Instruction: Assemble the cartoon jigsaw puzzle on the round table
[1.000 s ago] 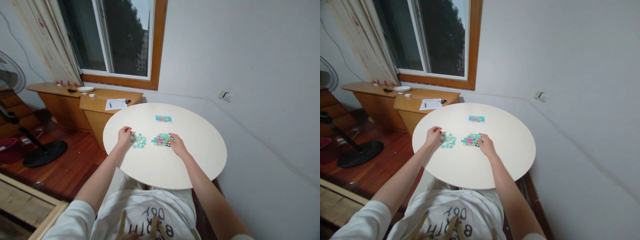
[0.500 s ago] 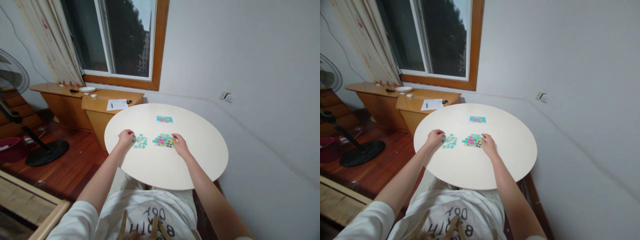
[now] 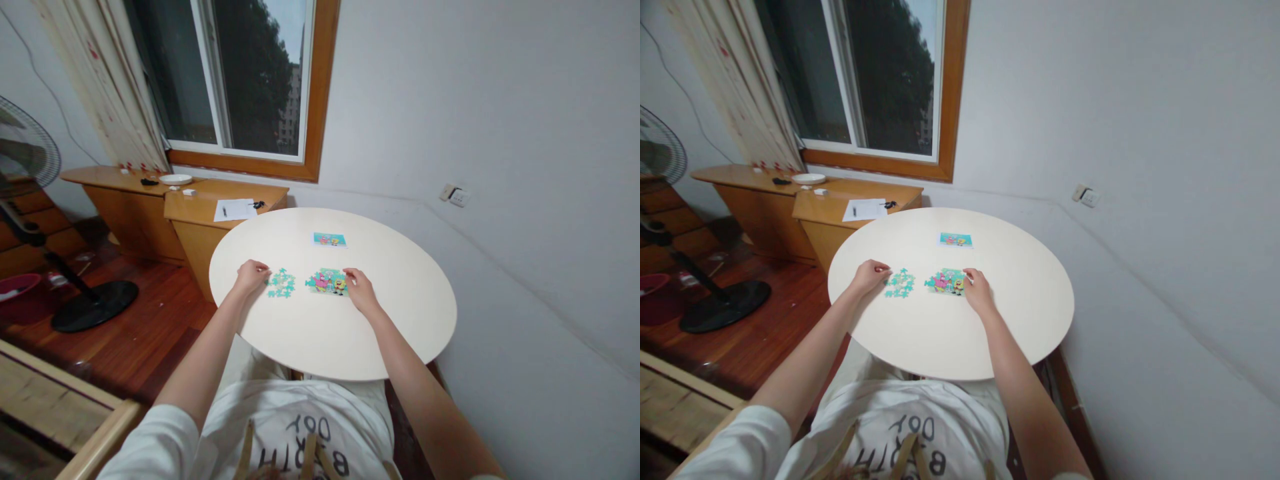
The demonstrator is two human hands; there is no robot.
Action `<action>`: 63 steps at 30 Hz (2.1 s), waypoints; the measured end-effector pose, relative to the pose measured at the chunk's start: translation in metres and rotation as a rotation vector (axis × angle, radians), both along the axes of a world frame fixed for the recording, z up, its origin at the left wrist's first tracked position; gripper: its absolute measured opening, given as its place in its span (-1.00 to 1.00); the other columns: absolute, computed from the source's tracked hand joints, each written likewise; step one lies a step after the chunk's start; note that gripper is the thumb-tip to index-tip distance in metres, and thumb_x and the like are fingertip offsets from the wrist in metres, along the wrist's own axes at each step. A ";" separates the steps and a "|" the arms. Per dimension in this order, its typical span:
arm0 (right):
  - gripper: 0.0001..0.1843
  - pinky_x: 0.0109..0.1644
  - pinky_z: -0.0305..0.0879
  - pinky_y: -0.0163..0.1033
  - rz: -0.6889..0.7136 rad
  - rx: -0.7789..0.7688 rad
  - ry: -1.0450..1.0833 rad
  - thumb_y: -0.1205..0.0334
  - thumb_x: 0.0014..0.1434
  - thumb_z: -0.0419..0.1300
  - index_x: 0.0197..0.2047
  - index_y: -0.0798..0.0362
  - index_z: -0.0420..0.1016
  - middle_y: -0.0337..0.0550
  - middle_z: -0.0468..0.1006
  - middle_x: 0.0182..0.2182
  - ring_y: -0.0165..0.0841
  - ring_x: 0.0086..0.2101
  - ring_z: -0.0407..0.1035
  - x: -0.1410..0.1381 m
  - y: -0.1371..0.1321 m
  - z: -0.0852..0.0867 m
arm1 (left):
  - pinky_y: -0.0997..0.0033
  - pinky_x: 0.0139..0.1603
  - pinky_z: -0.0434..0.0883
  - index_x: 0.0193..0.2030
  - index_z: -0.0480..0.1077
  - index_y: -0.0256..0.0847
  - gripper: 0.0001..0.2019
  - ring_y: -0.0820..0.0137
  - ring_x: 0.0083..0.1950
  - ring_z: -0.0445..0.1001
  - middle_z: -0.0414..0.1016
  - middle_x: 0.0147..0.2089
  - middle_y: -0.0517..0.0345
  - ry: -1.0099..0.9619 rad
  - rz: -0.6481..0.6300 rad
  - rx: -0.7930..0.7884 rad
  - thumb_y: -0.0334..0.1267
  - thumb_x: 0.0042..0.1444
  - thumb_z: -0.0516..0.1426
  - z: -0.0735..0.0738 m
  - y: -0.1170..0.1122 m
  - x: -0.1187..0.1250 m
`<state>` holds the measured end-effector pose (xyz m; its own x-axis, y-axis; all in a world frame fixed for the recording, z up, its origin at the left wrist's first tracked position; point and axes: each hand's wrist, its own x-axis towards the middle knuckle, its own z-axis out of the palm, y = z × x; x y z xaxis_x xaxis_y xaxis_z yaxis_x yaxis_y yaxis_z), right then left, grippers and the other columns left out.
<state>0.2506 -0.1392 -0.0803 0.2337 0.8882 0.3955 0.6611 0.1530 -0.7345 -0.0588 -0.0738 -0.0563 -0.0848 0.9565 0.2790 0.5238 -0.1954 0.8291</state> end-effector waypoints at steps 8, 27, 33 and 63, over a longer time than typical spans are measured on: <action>-0.70 0.05 0.31 -0.09 0.003 -0.002 0.003 0.29 0.09 0.01 -0.15 0.01 0.48 -0.13 0.51 -0.19 -0.30 -0.15 0.41 0.001 0.000 0.000 | 0.28 -0.33 0.33 -0.61 0.46 -0.19 -0.94 0.23 -0.40 0.44 0.48 -0.56 0.06 -0.117 -0.033 0.016 -0.30 -0.25 0.26 0.004 -0.004 -0.003; -0.70 0.04 0.32 -0.12 0.001 -0.020 0.007 0.29 0.09 0.00 -0.16 0.01 0.48 -0.12 0.52 -0.20 -0.31 -0.17 0.42 0.000 -0.001 0.002 | 0.36 -0.35 0.30 -0.50 0.56 -0.17 -0.85 0.30 -0.40 0.41 0.53 -0.45 0.08 0.156 -0.158 0.040 -0.17 -0.23 0.26 0.002 -0.030 -0.012; -0.70 0.04 0.31 -0.12 -0.006 -0.035 0.010 0.30 0.10 -0.01 -0.16 0.02 0.48 -0.11 0.52 -0.18 -0.30 -0.17 0.42 -0.001 -0.002 0.004 | 0.36 -0.29 0.32 -0.42 0.55 -0.18 -0.83 0.30 -0.35 0.42 0.51 -0.40 0.07 0.206 -0.218 0.074 -0.16 -0.15 0.22 -0.003 -0.030 -0.013; -0.74 0.00 0.33 -0.11 0.005 0.002 0.038 0.34 0.07 0.02 -0.21 0.04 0.48 -0.09 0.53 -0.20 -0.30 -0.21 0.44 -0.001 -0.002 0.004 | 0.34 -0.19 0.35 -0.34 0.54 -0.22 -0.71 0.27 -0.27 0.45 0.52 -0.28 0.01 0.359 -0.193 0.098 -0.05 -0.11 0.20 -0.002 -0.033 -0.013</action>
<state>0.2492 -0.1411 -0.0762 0.2437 0.8886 0.3886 0.6321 0.1583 -0.7585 -0.0720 -0.1068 -0.0580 0.2130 0.9126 0.3490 0.7223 -0.3876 0.5728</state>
